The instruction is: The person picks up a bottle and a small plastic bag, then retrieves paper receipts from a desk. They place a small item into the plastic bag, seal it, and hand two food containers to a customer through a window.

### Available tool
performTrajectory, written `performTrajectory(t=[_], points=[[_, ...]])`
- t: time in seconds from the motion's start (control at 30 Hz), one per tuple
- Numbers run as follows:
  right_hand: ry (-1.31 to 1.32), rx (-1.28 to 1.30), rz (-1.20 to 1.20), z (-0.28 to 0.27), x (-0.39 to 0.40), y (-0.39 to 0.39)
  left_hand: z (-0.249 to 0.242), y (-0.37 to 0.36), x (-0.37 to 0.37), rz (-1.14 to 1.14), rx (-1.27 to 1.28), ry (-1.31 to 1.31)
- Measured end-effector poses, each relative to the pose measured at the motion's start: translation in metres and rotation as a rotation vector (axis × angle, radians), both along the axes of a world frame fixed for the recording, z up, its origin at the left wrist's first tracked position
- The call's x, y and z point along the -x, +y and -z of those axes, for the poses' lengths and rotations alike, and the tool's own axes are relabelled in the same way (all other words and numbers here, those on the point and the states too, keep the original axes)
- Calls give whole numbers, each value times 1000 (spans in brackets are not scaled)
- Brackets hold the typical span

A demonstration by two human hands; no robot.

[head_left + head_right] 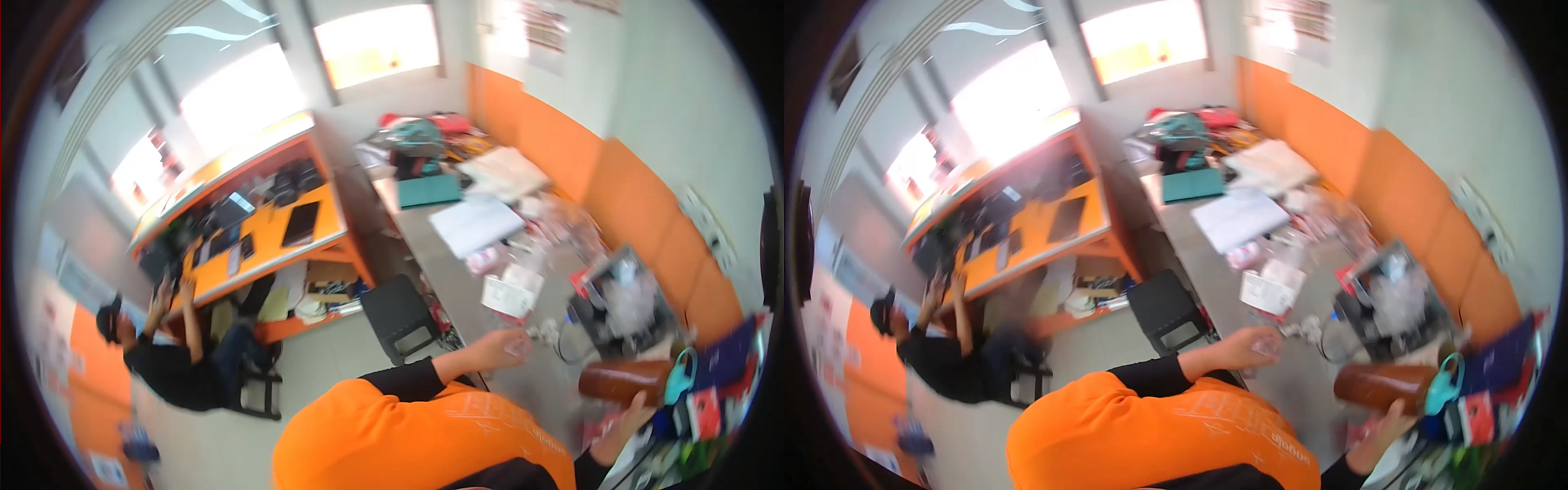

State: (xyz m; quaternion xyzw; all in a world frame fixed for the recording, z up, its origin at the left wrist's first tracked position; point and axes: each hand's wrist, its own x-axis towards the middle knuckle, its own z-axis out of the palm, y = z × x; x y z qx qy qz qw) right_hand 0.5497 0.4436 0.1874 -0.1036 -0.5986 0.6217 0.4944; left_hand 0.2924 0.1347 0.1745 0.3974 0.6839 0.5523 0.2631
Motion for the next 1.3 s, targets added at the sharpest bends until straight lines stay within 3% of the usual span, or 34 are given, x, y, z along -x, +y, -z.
performTrajectory(t=[0.03, 0.07, 0.13, 0.2, 0.27, 0.3, 0.33, 0.4, 0.43, 0.47, 0.53, 0.67, 0.77, 0.97, 1.2, 1.27, 1.3], points=[[-70, -97, 142, -17, 9, -23, -12, -5, -1, -23, -8, -15], [-75, 16, 143, -19, 10, -27, -20, -12, -2, -28, -15, -28], [134, 577, 139, -37, 22, -35, -22, -30, -3, -132, -47, 25], [-67, 453, 70, 9, 25, -25, -15, -49, -8, -208, -31, 31], [-353, -143, -13, 77, 19, 17, -8, -72, -17, -262, 17, -12], [-285, -53, -101, 55, 29, -7, -10, -85, -23, -283, 33, -23], [-260, 262, -38, 30, 42, -30, -14, -98, -28, -306, 46, -32], [-264, 435, -82, 53, 48, -2, -1, -115, -41, -380, 24, -77], [-602, -124, 45, 61, 52, -16, 16, -135, -46, -447, 5, -90], [-840, -161, 61, 29, 57, -52, 25, -147, -48, -478, -14, -108], [-756, -251, 186, 40, 73, -70, 9, -169, -55, -494, 114, -60], [-604, -482, 494, 64, 81, -70, 10, -199, -49, -567, 77, -51], [-416, -569, 504, 124, 89, -54, 11, -212, -37, -577, 65, -86], [-443, -593, 620, 135, 123, -123, 22, -286, -15, -559, 40, -13], [-311, -363, 505, 165, 201, -232, 80, -470, -24, -769, 78, -204], [-322, -291, 563, 202, 228, -256, 109, -519, -25, -846, 58, -197], [-258, -114, 439, 231, 246, -270, 118, -540, -25, -873, 39, -260]])
